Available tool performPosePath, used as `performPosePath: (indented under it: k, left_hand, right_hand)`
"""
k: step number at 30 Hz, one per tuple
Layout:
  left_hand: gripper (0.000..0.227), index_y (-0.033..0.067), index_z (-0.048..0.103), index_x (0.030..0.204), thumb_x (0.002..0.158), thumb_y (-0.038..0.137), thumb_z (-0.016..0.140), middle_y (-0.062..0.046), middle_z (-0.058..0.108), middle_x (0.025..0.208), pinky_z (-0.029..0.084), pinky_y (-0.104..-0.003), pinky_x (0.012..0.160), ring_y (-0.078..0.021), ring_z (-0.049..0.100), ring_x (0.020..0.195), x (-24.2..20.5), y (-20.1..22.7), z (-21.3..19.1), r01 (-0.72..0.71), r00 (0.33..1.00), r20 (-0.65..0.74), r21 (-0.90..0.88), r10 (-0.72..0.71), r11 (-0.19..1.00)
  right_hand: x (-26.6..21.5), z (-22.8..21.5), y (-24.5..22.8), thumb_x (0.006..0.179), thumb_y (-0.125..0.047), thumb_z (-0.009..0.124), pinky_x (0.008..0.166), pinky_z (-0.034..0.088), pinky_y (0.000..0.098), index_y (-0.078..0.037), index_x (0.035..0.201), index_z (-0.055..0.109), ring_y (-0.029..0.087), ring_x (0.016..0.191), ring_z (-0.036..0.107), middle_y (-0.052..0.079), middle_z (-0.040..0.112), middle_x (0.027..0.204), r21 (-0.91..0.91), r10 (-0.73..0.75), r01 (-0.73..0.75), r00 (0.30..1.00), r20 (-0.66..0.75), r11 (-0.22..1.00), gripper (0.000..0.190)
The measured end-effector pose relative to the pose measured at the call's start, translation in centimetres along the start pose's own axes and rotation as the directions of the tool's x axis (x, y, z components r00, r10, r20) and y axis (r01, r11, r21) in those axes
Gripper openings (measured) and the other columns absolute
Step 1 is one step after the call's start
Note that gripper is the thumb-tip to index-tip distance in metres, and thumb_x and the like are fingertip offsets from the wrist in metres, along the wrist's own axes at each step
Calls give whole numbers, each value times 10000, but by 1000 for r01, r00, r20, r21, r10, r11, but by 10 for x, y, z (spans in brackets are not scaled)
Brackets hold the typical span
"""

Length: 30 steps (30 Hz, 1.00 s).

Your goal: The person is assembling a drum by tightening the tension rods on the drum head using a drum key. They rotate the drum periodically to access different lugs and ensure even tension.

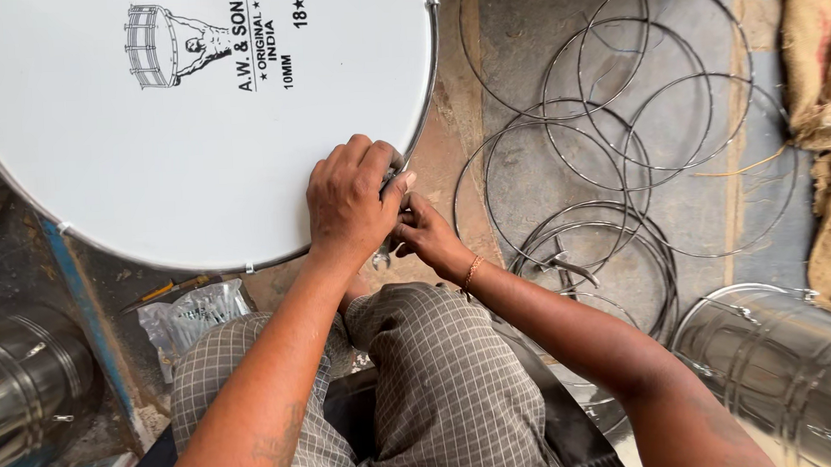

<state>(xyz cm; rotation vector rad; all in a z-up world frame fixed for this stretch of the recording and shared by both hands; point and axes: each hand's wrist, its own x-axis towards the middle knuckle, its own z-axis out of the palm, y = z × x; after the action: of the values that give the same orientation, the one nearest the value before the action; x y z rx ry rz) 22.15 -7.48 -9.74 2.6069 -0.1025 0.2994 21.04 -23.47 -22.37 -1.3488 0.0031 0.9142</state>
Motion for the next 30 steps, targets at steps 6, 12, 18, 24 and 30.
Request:
performPosePath:
  k: [6,12,18,24,30]
  left_hand:
    - [282,95,613,954,894,309,785,-48,580,898,449,-423,728,-248,603,823,1,1,0,-14,1000,-4,12,14,1000]
    - [262,111,619,969,902,313,773,-24,585,898,442,-428,741,-233,604,838,4,9,-8,21,999,42,-24,-20,999]
    - [377,131,625,966,890,473,766,-17,568,913,440,-377,727,-187,566,840,23,-14,2,-48,983,179,54,38,997]
    - [544,169,584,1249,938,580,760,-67,528,1179,408,-484,926,-253,495,1113,27,-9,15,-91,992,109,217,69,972]
    - [975,223,146,1638,945,671,666,-118,117,1707,94,-717,1201,-352,109,1566,42,-7,34,-66,970,244,358,-25,931]
  right_hand:
    - [20,-73,-33,968,-206,605,586,442,333,-152,1309,666,162,625,523,79,711,838,-549,192,-161,981,-1,820,351]
    - [97,-114,-101,979,-332,600,795,558,401,-103,1039,775,172,808,692,44,763,886,-863,312,157,889,336,481,295]
    - [0,-107,-44,1033,-219,520,741,590,339,-56,1142,624,181,819,719,83,758,926,-667,103,-39,993,57,744,222]
    - [-12,-37,13,1026,-149,606,673,607,315,9,1034,533,165,781,755,107,783,920,-286,-5,46,990,143,957,174]
    - [19,1,19,968,-168,607,618,600,303,-79,1203,522,125,777,707,47,696,922,48,-80,77,995,67,996,265]
